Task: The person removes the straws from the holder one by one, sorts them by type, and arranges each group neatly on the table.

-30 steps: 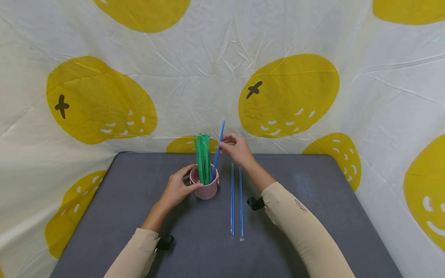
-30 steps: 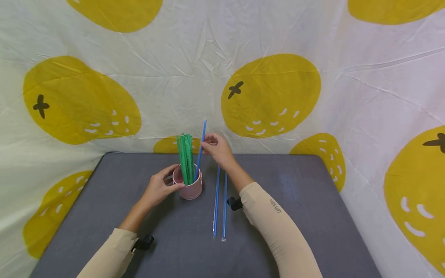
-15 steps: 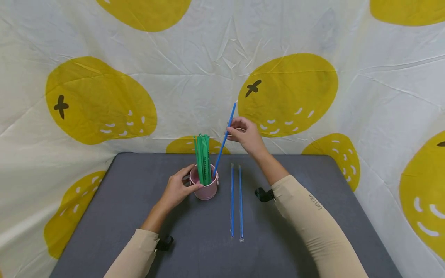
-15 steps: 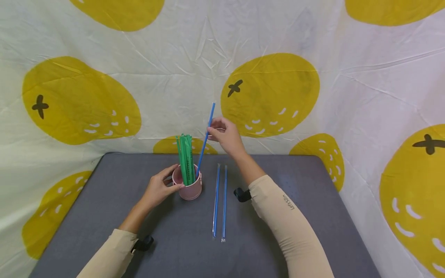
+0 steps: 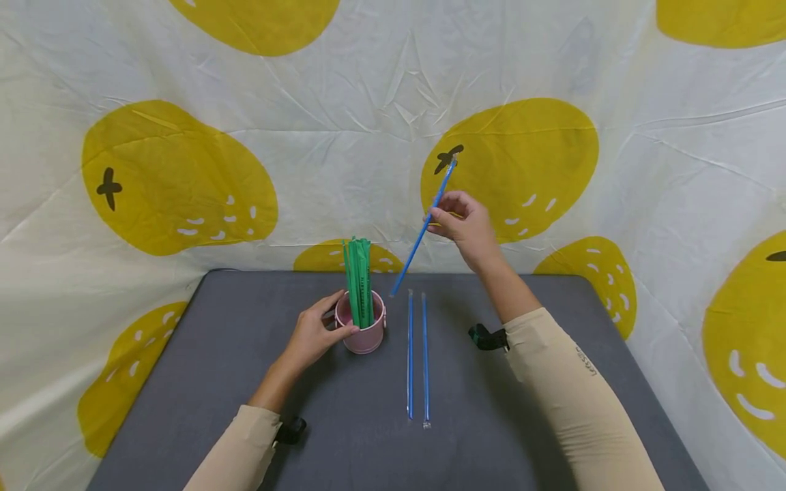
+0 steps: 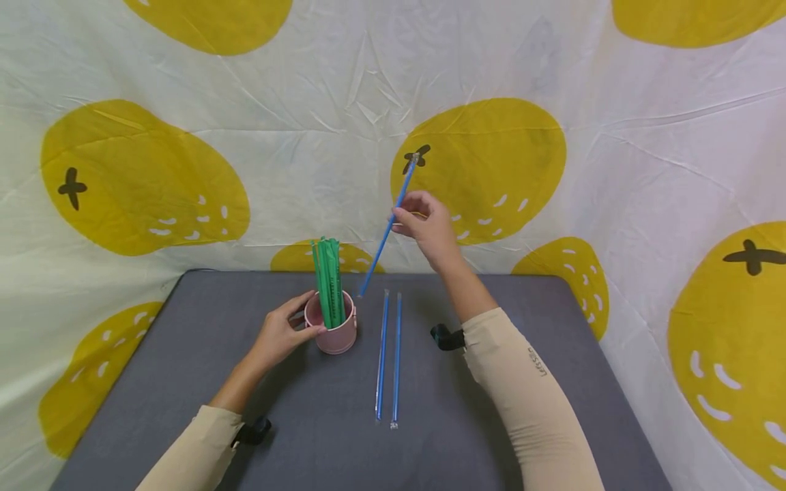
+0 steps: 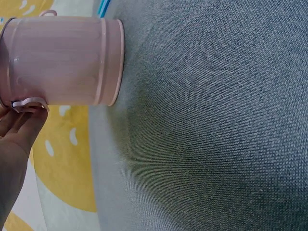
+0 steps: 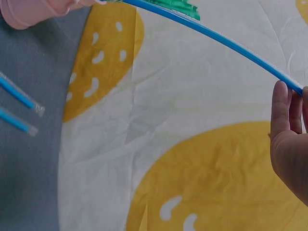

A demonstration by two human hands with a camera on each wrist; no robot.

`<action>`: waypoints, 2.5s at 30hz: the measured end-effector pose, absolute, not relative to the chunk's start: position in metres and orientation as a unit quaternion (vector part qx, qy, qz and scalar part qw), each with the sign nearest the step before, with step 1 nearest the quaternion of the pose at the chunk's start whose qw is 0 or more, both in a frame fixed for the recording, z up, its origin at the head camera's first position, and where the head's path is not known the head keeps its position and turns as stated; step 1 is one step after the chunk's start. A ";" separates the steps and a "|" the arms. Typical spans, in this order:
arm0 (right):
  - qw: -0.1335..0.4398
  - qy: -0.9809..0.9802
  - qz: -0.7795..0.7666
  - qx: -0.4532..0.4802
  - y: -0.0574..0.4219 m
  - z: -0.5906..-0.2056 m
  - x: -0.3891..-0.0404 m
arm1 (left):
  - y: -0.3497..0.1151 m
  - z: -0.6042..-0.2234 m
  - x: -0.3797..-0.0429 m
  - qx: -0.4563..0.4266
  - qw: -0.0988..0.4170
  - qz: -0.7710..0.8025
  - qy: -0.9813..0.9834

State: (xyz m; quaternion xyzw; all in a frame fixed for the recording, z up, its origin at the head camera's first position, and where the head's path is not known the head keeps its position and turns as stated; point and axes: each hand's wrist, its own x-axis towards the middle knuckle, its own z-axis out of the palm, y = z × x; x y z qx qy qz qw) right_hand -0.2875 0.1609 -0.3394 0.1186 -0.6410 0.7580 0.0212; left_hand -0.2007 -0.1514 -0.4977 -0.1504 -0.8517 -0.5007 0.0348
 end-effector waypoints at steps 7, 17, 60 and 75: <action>0.024 -0.641 0.760 0.104 0.186 -0.346 -0.281 | -0.151 -0.496 -0.201 -0.148 0.033 -0.498 -0.854; -0.004 -0.681 0.730 0.058 0.215 -0.374 -0.269 | -0.152 -0.497 -0.198 -0.142 0.030 -0.495 -0.857; -0.178 -0.779 0.600 -0.037 0.205 -0.526 -0.226 | -0.153 -0.499 -0.201 -0.152 0.027 -0.495 -0.855; -0.163 -0.801 0.573 -0.063 0.197 -0.534 -0.223 | -0.152 -0.498 -0.200 -0.150 0.026 -0.496 -0.855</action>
